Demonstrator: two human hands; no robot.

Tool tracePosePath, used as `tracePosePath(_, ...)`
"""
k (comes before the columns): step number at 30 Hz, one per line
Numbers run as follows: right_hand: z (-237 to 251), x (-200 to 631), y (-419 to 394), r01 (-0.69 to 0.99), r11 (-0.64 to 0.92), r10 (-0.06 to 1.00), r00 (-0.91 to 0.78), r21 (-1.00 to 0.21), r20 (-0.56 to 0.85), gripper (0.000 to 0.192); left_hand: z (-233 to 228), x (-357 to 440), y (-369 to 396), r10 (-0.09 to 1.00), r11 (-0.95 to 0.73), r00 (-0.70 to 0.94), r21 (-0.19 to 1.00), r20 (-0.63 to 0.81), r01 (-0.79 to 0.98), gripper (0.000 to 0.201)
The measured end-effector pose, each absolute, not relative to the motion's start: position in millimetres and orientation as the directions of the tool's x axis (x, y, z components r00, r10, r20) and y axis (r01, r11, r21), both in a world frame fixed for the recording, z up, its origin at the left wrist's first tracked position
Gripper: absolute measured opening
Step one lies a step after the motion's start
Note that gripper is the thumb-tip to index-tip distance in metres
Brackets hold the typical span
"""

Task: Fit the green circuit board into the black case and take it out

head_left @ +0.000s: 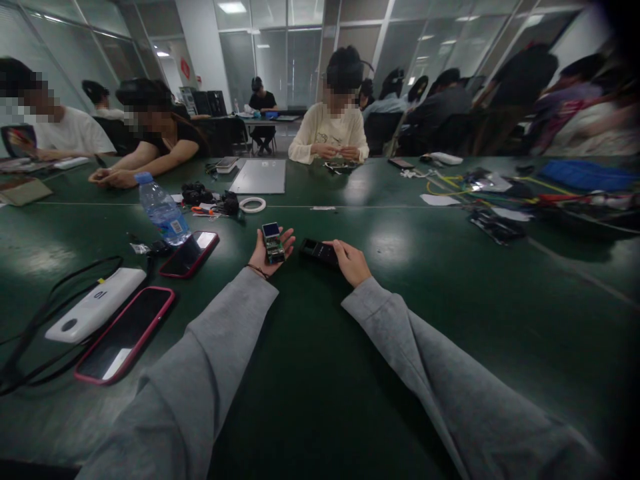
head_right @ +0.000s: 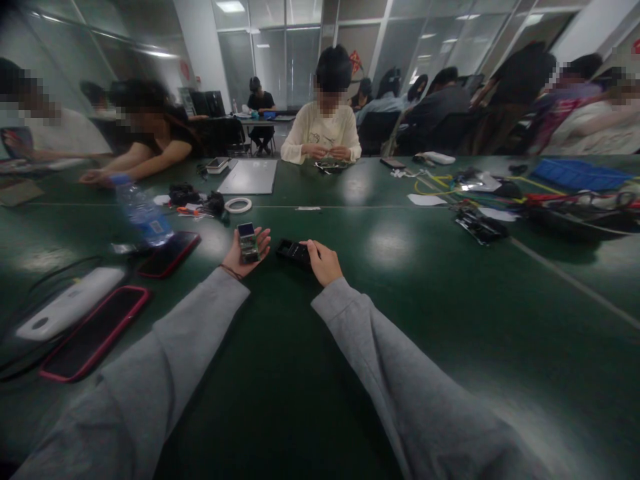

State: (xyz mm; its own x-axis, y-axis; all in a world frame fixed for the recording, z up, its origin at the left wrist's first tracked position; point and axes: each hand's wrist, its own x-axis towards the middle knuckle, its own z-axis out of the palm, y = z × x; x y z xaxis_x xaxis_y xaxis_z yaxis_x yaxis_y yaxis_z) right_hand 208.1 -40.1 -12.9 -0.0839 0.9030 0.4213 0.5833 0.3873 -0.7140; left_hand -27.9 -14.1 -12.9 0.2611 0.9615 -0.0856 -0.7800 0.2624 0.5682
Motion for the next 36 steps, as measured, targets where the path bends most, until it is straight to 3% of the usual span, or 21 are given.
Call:
tracePosePath(3,-15,209,-38,0.509,0.352,0.907,0.021,-0.785,0.42,0.054,-12,-28,-15,0.96,0.271,0.265,0.565,-0.094,-0.78,0.056)
tracePosePath(6,-17,206,-38,0.497,0.375,0.899,0.011,-0.782,0.438,0.05,-11,-28,-16,0.959,0.273,0.263,0.566,-0.1,-0.778,0.055)
tracePosePath(10,-23,199,-41,0.64,0.544,0.806,-0.221,-0.543,0.549,0.065,-11,-27,-16,0.96,0.272,0.261,0.567,-0.103,-0.778,0.056)
tracePosePath(13,-25,196,-42,0.667,0.626,0.746,-0.359,-0.405,0.561,0.063,-10,-27,-17,0.959,0.272,0.266,0.564,-0.094,-0.78,0.055)
tracePosePath(22,-11,194,-53,0.742,0.638,0.668,-0.399,-0.206,0.628,0.054,-7,-25,-18,0.961,0.269,0.257,0.571,-0.105,-0.776,0.055)
tracePosePath(29,-12,194,-53,0.732,0.636,0.582,-0.245,-0.246,0.776,0.05,-11,-26,-14,0.956,0.284,0.27,0.585,-0.114,-0.76,0.057)
tracePosePath(36,-11,193,-55,0.726,0.641,0.594,-0.263,-0.249,0.76,0.047,-7,-22,-16,0.943,0.324,0.296,0.62,-0.151,-0.714,0.061)
